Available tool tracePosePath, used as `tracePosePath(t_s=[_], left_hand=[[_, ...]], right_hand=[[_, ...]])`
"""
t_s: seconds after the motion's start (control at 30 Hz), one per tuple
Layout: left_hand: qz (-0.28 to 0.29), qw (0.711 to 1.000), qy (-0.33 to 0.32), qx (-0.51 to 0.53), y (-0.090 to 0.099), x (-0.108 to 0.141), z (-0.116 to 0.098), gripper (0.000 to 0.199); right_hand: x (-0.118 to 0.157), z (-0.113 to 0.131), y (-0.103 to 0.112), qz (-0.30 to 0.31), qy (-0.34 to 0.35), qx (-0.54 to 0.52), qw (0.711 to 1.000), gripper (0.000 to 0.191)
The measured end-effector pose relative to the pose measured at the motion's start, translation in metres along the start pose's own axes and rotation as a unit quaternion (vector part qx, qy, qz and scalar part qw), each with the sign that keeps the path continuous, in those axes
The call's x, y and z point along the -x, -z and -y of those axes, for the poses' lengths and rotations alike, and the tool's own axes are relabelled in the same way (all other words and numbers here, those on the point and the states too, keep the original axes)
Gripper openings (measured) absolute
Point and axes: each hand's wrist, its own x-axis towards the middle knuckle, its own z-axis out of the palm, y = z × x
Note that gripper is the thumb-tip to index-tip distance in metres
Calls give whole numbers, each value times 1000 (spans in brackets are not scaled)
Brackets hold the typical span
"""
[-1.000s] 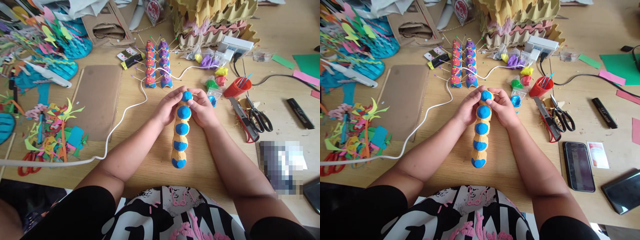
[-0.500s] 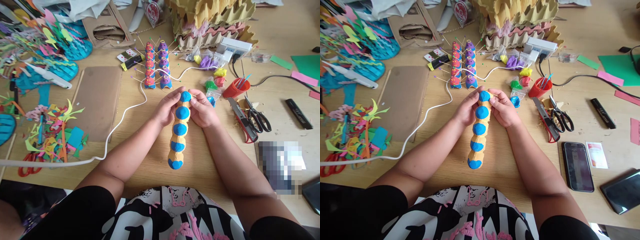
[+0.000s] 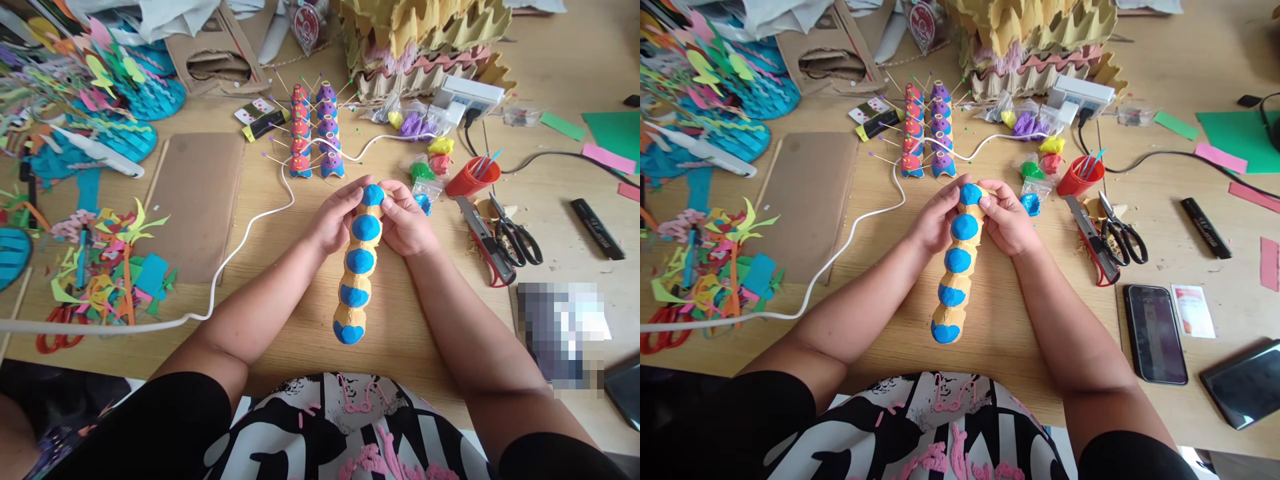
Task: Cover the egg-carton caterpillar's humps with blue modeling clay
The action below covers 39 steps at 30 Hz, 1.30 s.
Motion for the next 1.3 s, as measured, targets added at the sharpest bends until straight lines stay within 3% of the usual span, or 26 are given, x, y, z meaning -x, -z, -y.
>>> tracePosePath(t_s=[0.5,0.83,1.07,1.3], left_hand=[[-20,1000,5,2,-9,6,-4,19],[8,1000,-2,-8,-3,-1,1,19],[-18,1000,-1,-6,-5,2,-3,15],[-25,1000,1,-11,-6,3,-5,18]], right_hand=[[3,1,-2,-14,-9,15,1000,52],[1,-1,-6,-45,14,17,999,51],[2,2,-8,-12,-12,21,1000,56],[3,2,-9,-20,5,44,999,55]])
